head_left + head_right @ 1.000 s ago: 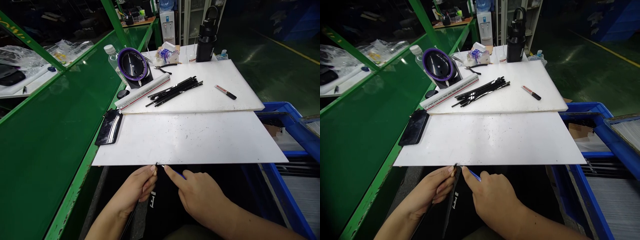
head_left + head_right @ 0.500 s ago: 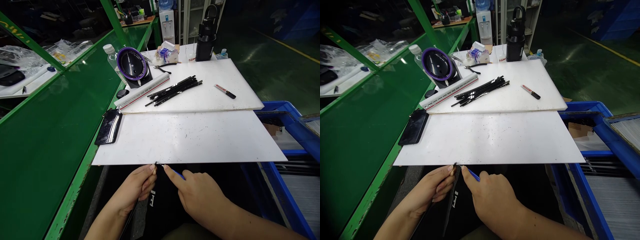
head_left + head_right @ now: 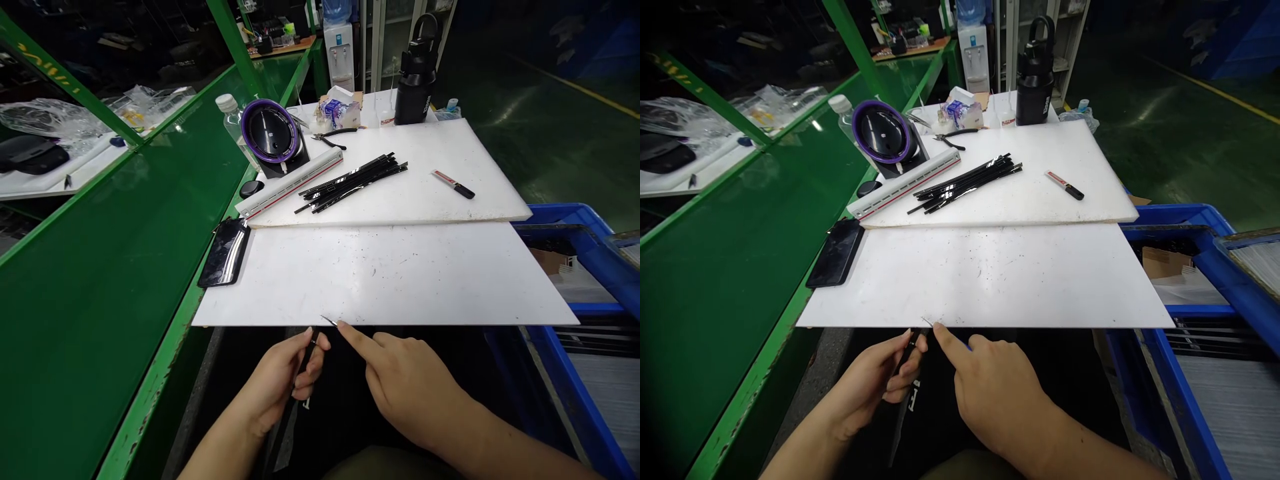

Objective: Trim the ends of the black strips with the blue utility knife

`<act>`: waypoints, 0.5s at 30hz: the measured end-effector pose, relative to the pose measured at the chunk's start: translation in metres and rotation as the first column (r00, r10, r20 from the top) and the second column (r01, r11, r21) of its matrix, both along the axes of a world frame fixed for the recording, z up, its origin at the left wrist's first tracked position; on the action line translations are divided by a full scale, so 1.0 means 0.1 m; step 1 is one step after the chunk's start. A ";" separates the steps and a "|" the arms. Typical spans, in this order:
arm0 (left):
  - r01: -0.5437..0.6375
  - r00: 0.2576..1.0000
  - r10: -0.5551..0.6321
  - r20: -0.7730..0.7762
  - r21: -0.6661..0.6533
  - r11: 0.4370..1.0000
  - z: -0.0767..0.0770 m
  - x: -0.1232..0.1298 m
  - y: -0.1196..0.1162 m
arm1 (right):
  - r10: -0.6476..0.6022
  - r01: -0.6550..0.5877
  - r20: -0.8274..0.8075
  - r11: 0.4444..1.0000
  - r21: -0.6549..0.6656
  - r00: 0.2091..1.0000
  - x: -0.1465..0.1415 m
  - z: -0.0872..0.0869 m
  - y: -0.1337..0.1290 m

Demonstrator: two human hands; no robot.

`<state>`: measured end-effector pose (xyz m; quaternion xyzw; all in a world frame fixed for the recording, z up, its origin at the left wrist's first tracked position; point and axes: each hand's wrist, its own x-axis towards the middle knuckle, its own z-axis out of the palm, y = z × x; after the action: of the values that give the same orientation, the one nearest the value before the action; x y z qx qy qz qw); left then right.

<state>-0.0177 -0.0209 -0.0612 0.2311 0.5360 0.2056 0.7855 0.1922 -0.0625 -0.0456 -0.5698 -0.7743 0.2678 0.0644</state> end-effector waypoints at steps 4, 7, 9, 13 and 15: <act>0.013 1.000 -0.013 0.007 -0.004 1.000 0.03 0.00 0.02 | 0.032 -0.032 -0.004 0.999 0.030 0.999 -0.01 0.00 0.01; 0.031 0.999 -0.031 -0.018 0.015 0.999 0.06 0.01 0.02 | 0.043 -0.043 -0.004 0.998 0.049 0.999 -0.01 0.01 0.01; 0.036 0.998 -0.035 -0.045 0.032 0.999 0.07 0.02 0.02 | 0.048 -0.048 0.000 0.998 0.049 0.999 -0.01 0.01 0.01; 0.040 0.995 -0.034 -0.090 0.068 0.997 0.07 0.02 0.01 | 0.064 -0.065 0.020 0.996 0.066 0.998 -0.03 0.00 0.00; 0.038 0.992 -0.029 -0.122 0.074 0.996 0.06 0.02 0.02 | 0.071 -0.074 0.036 0.993 0.089 0.997 -0.03 0.01 0.00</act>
<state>-0.0158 -0.0194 -0.0552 0.2820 0.5702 0.1984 0.7456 0.1889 -0.0620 -0.0451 -0.5422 -0.8067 0.2252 0.0674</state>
